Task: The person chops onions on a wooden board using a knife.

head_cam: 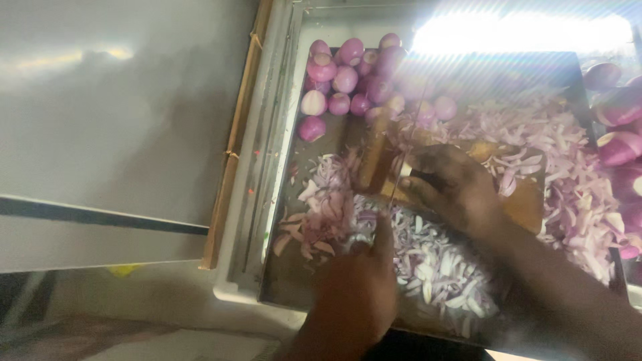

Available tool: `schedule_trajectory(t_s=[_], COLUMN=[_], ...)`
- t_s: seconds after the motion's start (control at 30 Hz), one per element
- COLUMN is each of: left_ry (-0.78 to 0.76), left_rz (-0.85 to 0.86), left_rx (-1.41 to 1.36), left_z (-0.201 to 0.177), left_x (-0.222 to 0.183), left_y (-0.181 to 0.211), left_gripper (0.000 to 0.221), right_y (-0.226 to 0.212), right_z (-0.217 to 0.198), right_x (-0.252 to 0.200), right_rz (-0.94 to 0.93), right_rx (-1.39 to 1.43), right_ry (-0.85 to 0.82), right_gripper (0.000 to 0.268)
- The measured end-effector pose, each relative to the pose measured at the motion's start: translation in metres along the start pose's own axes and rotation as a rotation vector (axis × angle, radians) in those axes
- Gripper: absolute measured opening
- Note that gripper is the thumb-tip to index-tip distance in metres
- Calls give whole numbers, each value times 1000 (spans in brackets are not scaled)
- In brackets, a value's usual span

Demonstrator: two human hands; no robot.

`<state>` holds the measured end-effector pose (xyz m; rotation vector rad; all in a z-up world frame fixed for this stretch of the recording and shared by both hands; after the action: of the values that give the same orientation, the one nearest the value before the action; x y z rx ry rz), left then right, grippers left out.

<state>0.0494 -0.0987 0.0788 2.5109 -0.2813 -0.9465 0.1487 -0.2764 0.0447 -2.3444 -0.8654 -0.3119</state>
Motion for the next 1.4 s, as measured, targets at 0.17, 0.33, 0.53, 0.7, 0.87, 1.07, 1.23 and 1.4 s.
schedule_trajectory(t_s=[0.17,0.33,0.53,0.7,0.87,1.07,1.23,1.4], left_ry=[228,510,596,446,398,528,214,437], left_rz=[210,310,386,321,326,356,156,316], left_rx=[88,95,19,38,-49,61,0,135], left_z=[13,4,3,5,19,4,15,15], left_x=[19,54,26,27,-7,32,0,32], left_y=[-14,-9,-9,-6,-20,-6,-12,-7], left_gripper=[80,71,66,69,77,68,76,70], right_y=[3,-4,-2,-6,-2,2,-2,-1], right_z=[1,-3,-2,-4,-2,2,2,3], right_x=[0,1,-1,1,-2,-2,-5,-4], right_rz=[-54,-84,98,8,54,32,89,-12], right_rx=[-10,-67,103,-28,36,-68,-52,-116], right_ry=[-1,33,3,51,27,30,22,48], right_gripper=[31,32,34,32,32,31,32,28])
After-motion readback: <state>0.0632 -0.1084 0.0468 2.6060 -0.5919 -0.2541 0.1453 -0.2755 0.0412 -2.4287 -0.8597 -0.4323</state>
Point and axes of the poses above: each hand's wrist, its own x-axis towards the middle knuckle, its own z-axis out of the palm, y = z × x, the point moved 3 cm from there along x, towards the middle knuckle, and after that the axes turned 10 degrees about -y, right-handed, at the moved point
